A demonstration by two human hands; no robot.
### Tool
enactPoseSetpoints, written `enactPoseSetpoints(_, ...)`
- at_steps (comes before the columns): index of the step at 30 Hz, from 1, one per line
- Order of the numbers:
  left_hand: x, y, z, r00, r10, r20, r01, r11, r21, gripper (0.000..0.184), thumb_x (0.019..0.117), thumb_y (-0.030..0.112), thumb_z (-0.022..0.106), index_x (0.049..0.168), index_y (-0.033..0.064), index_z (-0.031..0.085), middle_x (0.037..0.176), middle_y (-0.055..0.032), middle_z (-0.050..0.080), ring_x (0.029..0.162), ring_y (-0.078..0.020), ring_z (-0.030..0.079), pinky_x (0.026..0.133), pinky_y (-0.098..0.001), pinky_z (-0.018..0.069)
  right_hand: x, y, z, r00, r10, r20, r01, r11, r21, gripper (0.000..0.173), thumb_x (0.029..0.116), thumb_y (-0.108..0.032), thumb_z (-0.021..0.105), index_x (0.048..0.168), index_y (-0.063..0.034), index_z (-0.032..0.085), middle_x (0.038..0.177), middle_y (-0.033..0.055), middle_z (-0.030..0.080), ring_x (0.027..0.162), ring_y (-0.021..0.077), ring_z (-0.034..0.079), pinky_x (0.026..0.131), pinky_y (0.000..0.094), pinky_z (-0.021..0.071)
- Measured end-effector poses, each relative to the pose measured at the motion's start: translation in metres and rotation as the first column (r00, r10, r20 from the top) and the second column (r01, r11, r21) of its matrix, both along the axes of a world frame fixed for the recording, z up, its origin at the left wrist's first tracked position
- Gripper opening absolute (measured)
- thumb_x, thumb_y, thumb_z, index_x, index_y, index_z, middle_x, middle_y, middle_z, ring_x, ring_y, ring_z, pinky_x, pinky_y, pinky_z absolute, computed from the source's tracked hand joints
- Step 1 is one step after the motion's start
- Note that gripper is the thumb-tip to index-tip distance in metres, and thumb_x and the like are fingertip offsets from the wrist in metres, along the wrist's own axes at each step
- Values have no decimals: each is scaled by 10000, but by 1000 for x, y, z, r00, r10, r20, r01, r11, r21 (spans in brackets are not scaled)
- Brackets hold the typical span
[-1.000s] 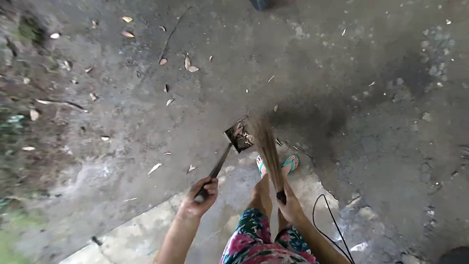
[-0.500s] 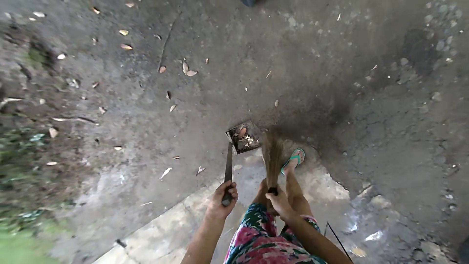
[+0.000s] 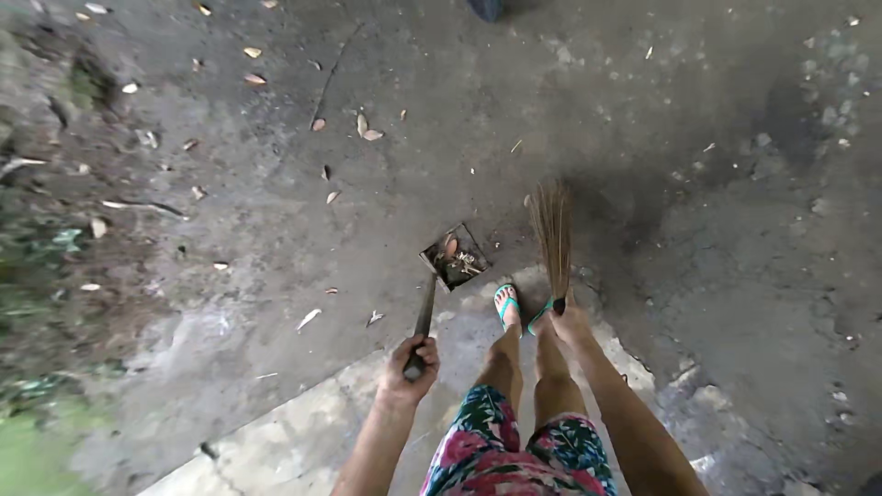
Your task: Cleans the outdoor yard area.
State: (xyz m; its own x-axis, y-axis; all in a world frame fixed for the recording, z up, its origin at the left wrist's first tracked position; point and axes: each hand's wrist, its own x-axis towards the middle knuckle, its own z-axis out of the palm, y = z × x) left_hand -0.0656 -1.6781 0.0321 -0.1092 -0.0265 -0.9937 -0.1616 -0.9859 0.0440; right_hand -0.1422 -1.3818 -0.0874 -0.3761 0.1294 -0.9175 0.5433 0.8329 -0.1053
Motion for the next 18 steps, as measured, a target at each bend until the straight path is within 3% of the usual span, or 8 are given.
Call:
enactPoseSetpoints(4,-18,9,-14,998,-65,24,65,998,-9,217,1051,157,374,900,66,501,632,-36,543,448,-74,544,418,-177,499,9,-21,1,976,180,120,-169,981,-91,834,998,-351,628,1645,-78,177,1450,248,552,1344,385,550,1120,548,439)
enactPoseSetpoints(7,-26,11,-15,998,-53,23,54,999,-6,192,1048,150,404,900,72,498,641,-36,541,455,-81,547,422,-183,504,35,-22,25,966,214,146,-175,955,-241,833,988,-336,671,1635,-57,226,1500,255,501,1386,378,508,1157,530,406)
enactPoseSetpoints(10,-26,0,-13,1000,-7,22,7,1000,5,173,1044,149,410,903,82,485,624,-26,522,437,-70,527,406,-176,490,42,-15,50,978,136,161,-72,933,-353,826,957,-277,728,1615,-43,286,1556,234,452,1431,340,465,1193,495,370)
enactPoseSetpoints(12,-24,-11,-8,998,62,-2,-62,998,11,166,1030,134,400,902,76,487,614,-24,514,429,-65,517,397,-165,476,33,-8,59,988,65,142,-9,931,-366,821,940,-259,744,1614,-75,313,1534,209,489,1406,314,499,1176,488,396)
enactPoseSetpoints(15,-18,-35,6,983,174,-64,-170,984,59,199,1026,134,381,898,51,508,631,-33,532,437,-56,526,400,-144,466,5,-2,58,993,-101,54,113,948,-297,772,943,-246,734,1603,-114,354,1449,209,566,1318,324,573,1109,521,462)
enactPoseSetpoints(18,-13,-47,14,963,248,-108,-234,964,127,242,1031,152,363,881,43,519,648,-33,544,452,-51,536,411,-134,470,-33,-4,42,967,-246,-62,234,959,-157,802,965,-232,715,1623,-89,280,1481,253,517,1345,383,536,1116,560,439)
